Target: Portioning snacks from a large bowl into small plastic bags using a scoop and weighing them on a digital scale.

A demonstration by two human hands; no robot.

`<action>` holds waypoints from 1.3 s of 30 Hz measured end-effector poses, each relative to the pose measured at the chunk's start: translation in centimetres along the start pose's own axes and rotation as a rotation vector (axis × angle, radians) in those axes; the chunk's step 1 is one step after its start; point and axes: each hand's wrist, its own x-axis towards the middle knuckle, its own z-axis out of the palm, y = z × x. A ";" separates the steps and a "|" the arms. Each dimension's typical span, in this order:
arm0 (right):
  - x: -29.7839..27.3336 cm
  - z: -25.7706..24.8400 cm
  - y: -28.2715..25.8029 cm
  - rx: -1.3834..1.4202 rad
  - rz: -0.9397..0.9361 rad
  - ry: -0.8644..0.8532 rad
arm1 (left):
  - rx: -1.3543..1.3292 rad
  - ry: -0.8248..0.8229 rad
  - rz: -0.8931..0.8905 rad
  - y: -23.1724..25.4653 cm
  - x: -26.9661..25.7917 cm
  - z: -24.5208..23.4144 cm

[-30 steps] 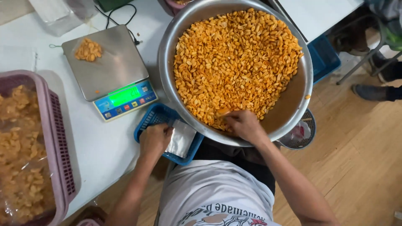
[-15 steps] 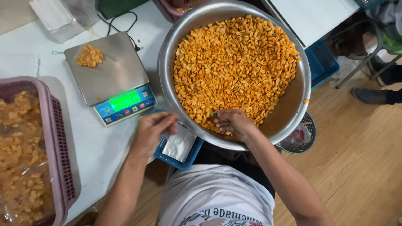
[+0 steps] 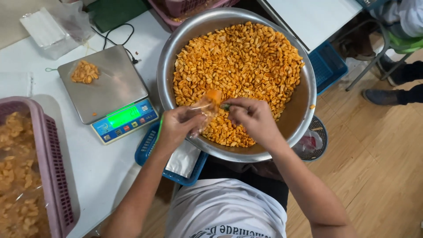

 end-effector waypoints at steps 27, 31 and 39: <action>-1.6 -2.9 7.7 -0.977 -0.376 0.083 | 1.393 0.474 0.660 -5.4 8.7 -16.4; -1.5 -3.1 8.7 -1.012 -0.298 0.046 | 1.550 0.631 0.642 -3.8 7.5 -18.0; -2.6 -2.2 8.9 -0.958 -0.159 0.020 | 0.886 0.687 0.642 -1.4 8.8 -25.0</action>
